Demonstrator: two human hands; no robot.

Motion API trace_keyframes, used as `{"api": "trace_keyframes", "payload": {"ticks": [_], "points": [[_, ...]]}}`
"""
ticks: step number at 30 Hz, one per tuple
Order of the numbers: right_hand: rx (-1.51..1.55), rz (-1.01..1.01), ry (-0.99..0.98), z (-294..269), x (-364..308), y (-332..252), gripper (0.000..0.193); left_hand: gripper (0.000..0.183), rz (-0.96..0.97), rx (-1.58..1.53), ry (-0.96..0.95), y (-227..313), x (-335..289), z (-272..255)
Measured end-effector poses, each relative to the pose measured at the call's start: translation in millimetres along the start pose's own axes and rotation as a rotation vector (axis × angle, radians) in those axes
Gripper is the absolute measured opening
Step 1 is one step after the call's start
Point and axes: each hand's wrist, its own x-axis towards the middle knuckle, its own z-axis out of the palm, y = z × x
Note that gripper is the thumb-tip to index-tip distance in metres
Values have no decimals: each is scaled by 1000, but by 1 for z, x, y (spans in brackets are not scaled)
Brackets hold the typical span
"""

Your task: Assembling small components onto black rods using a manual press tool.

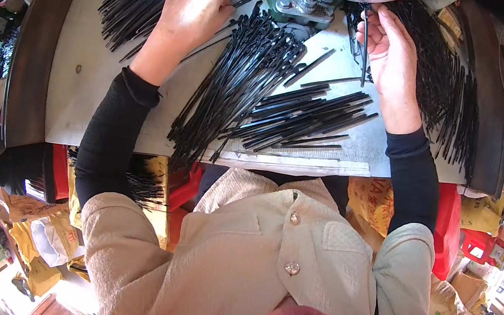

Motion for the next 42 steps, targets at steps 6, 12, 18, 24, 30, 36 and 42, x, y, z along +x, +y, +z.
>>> {"api": "trace_keyframes", "payload": {"ticks": [6,12,18,24,30,36,42], "points": [[-152,164,-118,15,-10,-8,22,16,-74,-90,60,13,1,-6],[-467,299,-354,38,-18,-16,26,26,-74,-635,29,23,5,-12],[-632,297,-454,48,-19,-11,22,33,-62,-755,-93,46,7,-19],[-680,276,-420,49,-19,-11,22,33,-80,-769,-66,53,6,-20],[-636,237,-428,50,-16,-10,23,32,-85,-802,-64,55,6,-21],[-644,218,-419,50,-16,-11,23,32,-104,-827,-78,55,5,-22],[-614,242,-404,48,-16,-9,24,31,-115,-835,-80,55,5,-21]]}}
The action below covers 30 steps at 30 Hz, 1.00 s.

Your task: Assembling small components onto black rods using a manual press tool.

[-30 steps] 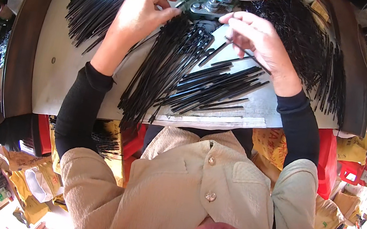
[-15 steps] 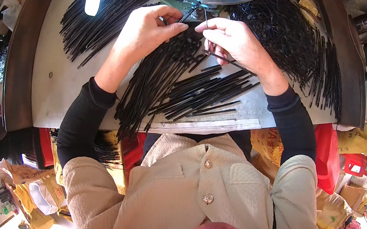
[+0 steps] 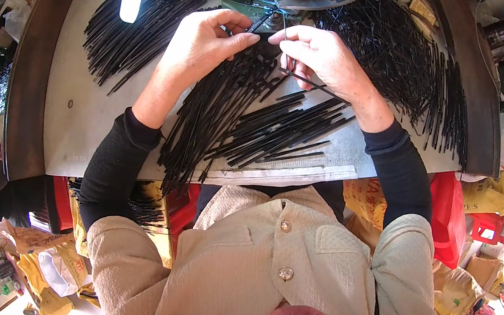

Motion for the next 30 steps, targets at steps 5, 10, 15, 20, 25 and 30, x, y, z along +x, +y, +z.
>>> {"api": "trace_keyframes", "payload": {"ticks": [5,10,15,20,25,30], "points": [[6,-24,-12,1,2,1,23,31,30,-16,11,-2,-1,2],[-1,-8,-9,2,3,1,23,30,38,-5,8,-4,0,2],[23,41,-19,2,3,0,23,29,-114,-300,-132,-5,2,-1],[175,111,-36,2,2,-4,26,26,-247,-542,-212,-5,2,-5],[195,136,-104,5,3,-3,27,26,-235,-524,-162,-2,0,-1],[59,177,-333,11,-5,-13,27,27,-141,-450,-172,1,-3,3]]}}
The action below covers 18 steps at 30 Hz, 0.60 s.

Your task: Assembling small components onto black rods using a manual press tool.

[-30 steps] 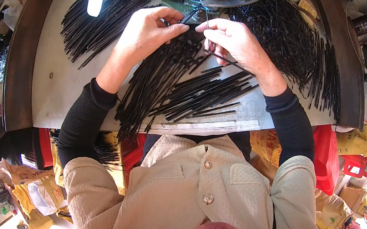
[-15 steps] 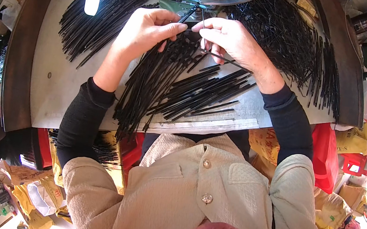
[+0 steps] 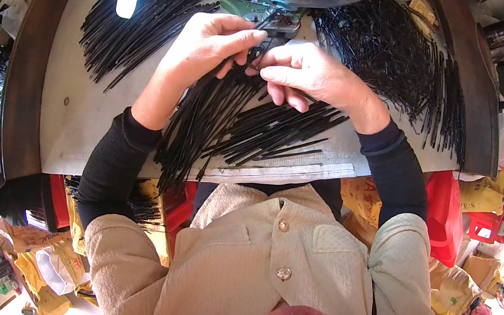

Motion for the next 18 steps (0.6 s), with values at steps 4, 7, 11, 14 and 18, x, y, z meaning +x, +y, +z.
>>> {"api": "trace_keyframes", "payload": {"ticks": [4,7,11,14,18], "points": [[-128,6,152,-7,1,7,25,28,10,127,-74,1,0,4],[-112,-2,221,-12,0,11,24,29,6,212,-111,-7,1,3],[-13,-38,221,-17,0,15,29,27,-32,234,-184,-9,3,-1],[60,-61,220,-20,-4,10,34,26,-44,255,-227,-7,2,0],[154,-68,209,-27,-3,15,35,27,-67,149,-299,-5,2,4]]}}
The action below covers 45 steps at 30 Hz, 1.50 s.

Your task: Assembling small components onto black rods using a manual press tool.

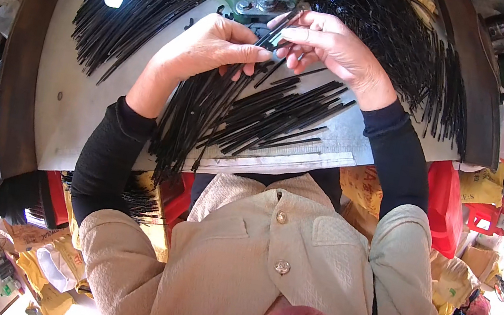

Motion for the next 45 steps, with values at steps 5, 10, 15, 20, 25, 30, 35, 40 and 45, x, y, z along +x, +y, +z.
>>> {"api": "trace_keyframes", "payload": {"ticks": [5,10,15,20,25,30,35,40,45], "points": [[73,-40,1,0,3,2,32,28,-8,-204,-46,2,0,1],[62,-94,-59,-7,2,3,32,30,5,-232,-62,1,0,0],[110,-121,-30,-4,2,2,30,33,59,-137,-9,-1,2,-2],[148,-164,185,-5,5,8,20,38,69,162,166,9,3,-6],[210,-254,296,-20,10,11,18,33,61,-86,255,-3,3,-24],[228,-308,325,-17,16,9,17,27,27,-196,361,-8,12,-25],[211,-303,329,-22,17,11,17,27,50,-288,357,-15,21,-22],[220,-329,313,-23,18,12,18,27,46,-284,357,-10,20,-24],[219,-336,335,-26,17,13,17,27,75,-310,339,-15,27,-23]]}}
